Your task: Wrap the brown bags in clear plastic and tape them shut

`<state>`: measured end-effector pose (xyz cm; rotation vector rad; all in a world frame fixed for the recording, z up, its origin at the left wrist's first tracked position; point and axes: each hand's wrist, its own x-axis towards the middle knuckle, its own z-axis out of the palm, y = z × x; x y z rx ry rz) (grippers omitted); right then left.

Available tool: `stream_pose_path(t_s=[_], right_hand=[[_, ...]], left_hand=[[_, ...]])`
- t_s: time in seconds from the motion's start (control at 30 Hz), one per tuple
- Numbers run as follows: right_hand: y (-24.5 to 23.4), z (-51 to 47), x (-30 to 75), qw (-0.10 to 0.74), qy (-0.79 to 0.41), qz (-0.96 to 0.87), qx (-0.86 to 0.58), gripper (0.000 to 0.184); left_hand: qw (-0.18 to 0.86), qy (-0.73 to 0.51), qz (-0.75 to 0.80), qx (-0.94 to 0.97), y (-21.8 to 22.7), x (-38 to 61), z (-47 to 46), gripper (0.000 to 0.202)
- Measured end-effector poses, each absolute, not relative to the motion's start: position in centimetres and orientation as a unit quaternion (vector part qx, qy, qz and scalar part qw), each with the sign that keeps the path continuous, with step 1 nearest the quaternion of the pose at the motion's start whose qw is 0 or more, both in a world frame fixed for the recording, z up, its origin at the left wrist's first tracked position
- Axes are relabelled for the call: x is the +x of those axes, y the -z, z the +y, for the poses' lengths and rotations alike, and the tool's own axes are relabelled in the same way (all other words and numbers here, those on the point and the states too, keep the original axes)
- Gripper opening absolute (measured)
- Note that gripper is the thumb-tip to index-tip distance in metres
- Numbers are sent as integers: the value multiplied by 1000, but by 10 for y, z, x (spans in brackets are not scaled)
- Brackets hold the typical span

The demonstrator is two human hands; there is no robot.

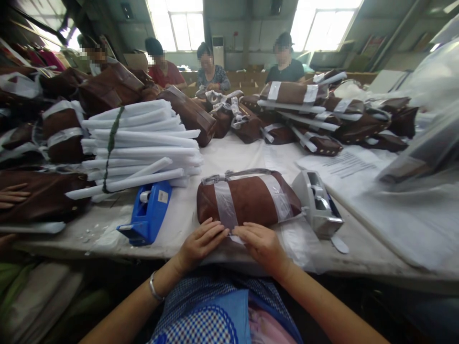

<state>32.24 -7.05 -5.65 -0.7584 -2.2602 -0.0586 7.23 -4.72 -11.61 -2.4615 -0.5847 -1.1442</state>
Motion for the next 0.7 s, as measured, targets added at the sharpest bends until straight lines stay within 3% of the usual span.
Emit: stream_pose_path(t_s=[0.27,0.7], right_hand=[[60,-94,312,290,57,-937,-187,24],[24,-36,303,321,76,-909,-256,19]], left_hand=[[217,383,-203,-875,106,68,-39,34],[196,423,-196,-862,109,73,-42,18]])
